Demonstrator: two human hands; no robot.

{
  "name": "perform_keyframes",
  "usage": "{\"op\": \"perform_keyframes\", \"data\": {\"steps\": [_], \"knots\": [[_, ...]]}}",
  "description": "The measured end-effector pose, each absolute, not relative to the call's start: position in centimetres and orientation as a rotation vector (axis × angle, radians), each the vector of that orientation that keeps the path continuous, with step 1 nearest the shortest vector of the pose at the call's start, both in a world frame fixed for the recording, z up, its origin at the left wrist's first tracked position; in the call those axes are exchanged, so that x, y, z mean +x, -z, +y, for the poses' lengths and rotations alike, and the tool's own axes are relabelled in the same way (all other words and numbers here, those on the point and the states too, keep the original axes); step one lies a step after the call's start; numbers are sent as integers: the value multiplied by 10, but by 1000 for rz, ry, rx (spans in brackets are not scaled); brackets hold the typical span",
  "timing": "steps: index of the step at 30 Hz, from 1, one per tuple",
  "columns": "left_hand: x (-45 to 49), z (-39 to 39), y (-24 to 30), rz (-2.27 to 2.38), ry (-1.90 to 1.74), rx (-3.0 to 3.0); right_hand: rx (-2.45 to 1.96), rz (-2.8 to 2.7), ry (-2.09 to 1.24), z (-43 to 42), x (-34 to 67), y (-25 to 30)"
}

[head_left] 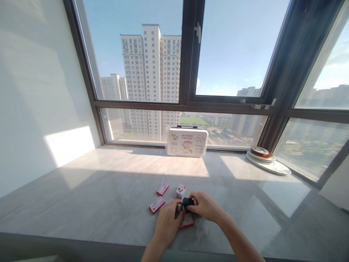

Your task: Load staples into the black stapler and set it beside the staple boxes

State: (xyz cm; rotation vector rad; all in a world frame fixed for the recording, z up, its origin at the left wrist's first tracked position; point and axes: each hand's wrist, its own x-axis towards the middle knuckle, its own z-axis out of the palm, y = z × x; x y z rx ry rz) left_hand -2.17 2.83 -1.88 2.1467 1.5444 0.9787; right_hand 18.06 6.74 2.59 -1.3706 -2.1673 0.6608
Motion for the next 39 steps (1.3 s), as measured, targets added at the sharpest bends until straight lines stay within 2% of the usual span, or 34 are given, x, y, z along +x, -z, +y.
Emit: {"op": "perform_keyframes", "data": {"steps": [8,14,21,27,32,39], "knots": [[-24,0,5,1593,-929,2459,-1515,-2085,-639,58,227,-20],[-74,20,9,1829,-1015,2425,-1540,-2034,-678,53,229,-16],[-111,54,10,1561,-923,2325,-1548,-2032,-676,55,228,-13],[-121,65,26,1592,-1018,2299,-1566,-2039,-648,52,228,-14],[-123,85,36,1600,-963,2344,-1586,-2043,-638,51,227,-16],[-101,92,41,1372,-816,2471,-1608,-2067,-634,44,225,-27]]}}
